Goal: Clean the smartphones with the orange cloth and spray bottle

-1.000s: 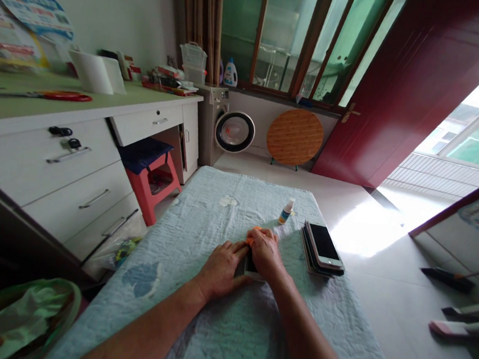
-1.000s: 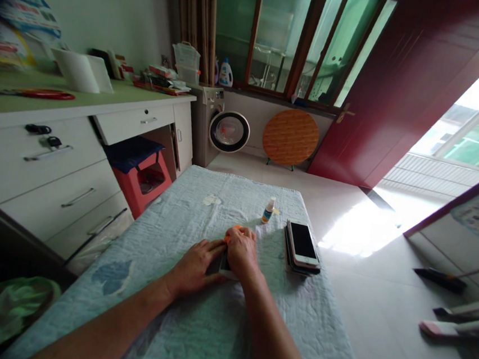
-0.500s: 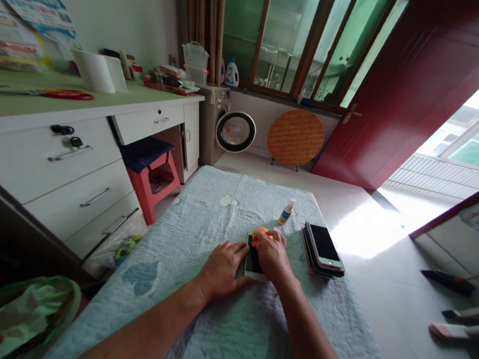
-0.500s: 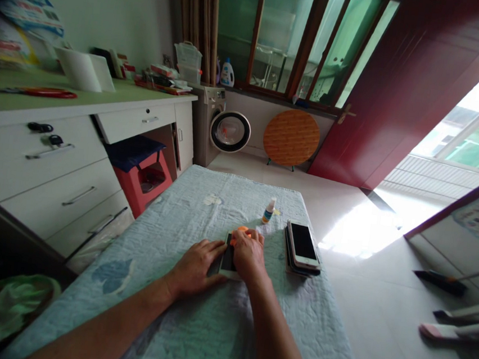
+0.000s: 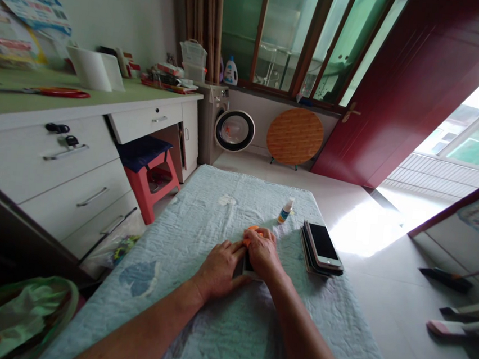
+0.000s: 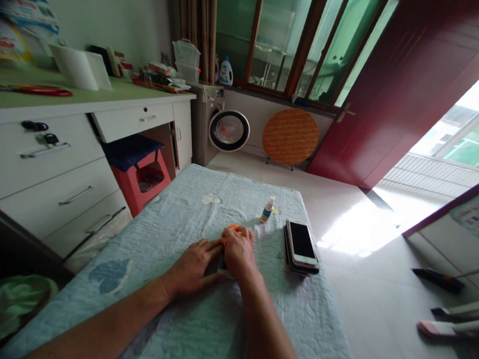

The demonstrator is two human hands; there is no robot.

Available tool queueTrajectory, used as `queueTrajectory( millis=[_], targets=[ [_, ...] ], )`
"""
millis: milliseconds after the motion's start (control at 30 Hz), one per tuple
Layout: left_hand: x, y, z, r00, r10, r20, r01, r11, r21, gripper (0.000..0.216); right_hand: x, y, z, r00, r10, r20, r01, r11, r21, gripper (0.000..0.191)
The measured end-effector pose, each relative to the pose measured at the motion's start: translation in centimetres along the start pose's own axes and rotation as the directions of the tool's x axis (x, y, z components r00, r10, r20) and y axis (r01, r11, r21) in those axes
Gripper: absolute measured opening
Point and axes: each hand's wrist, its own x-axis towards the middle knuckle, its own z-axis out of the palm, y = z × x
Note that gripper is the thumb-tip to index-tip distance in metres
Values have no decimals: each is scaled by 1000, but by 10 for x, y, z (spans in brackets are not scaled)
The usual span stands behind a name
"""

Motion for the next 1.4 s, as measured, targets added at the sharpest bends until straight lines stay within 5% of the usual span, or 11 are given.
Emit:
queueTrajectory(
  millis=[400, 800, 1233, 1400],
  targets=[
    [-2, 0, 5, 999, -17, -34, 18, 999, 47, 73, -12, 25, -21, 990, 143, -15, -143, 989, -29, 25],
    [-2, -1, 6, 1000, -17, -13, 17, 999, 47, 76, -15, 18, -25, 972, 225, -64, -225, 974, 10, 17],
    [-3, -1, 7, 999, -14, -43, 17, 997, 71, 73, -27, 2, -51, 982, 150, 118, -145, 988, -52, 18],
    [-3, 1, 5, 999, -16, -44, 20, 997, 69, 74, -26, 8, -43, 985, 154, 82, -151, 988, -42, 20]
  ],
)
